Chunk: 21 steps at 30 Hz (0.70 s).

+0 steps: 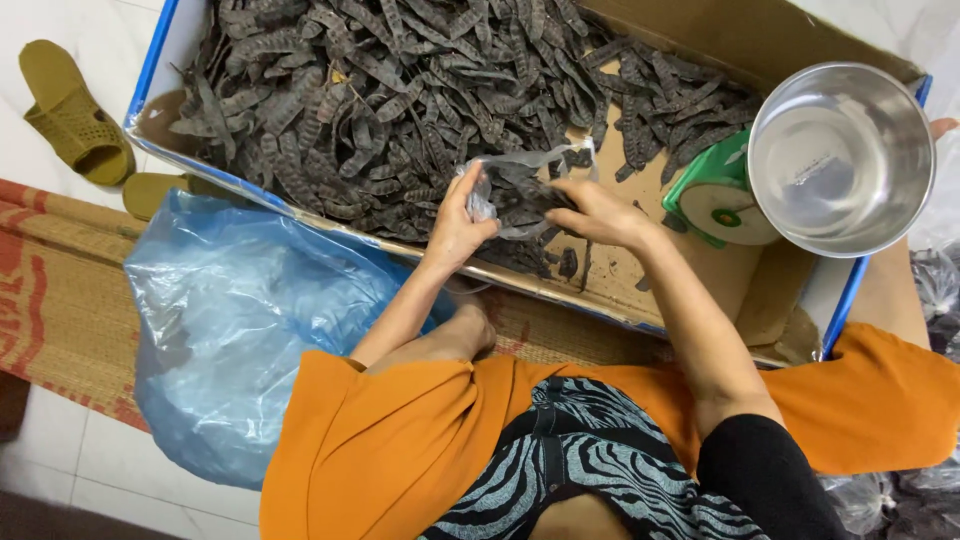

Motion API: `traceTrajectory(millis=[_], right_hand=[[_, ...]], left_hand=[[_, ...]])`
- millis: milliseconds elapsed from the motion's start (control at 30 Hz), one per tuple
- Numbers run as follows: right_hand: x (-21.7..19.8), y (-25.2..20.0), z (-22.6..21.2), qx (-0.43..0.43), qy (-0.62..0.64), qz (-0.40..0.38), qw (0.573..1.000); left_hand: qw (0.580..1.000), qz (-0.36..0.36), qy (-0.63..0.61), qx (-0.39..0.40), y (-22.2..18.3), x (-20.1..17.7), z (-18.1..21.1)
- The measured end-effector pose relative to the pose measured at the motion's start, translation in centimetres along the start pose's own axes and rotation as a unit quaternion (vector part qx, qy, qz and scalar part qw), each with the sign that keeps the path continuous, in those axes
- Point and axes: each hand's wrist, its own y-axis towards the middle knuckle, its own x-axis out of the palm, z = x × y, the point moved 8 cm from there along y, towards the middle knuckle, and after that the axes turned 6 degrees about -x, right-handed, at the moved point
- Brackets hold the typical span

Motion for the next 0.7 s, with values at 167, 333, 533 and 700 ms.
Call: traceTrajectory(millis=[167, 333, 533, 700], right_hand=[[-0.4, 1.3, -3.4, 0.043, -0.216, 0.031, 0.975], [2.0, 3.7, -3.9, 0.049, -0.358, -0.022, 0.932], [5.2, 10.3, -2.0, -0.095, -0.307, -0.020, 0.947], [3.7, 8.9, 1.3, -0.051, -0.214, 0.014, 0.975]], left_hand=[[0.999, -0.007, 0.001, -0.033, -0.3, 0.1, 0.4], [0.998, -0.005, 0.060, 0.006, -0.3, 0.2, 0.9], [0.998, 0.007, 0.030, -0.051, -0.1, -0.2, 0.4], [0.997, 0.054, 0.046, -0.007, 0.2, -0.8, -0.7]])
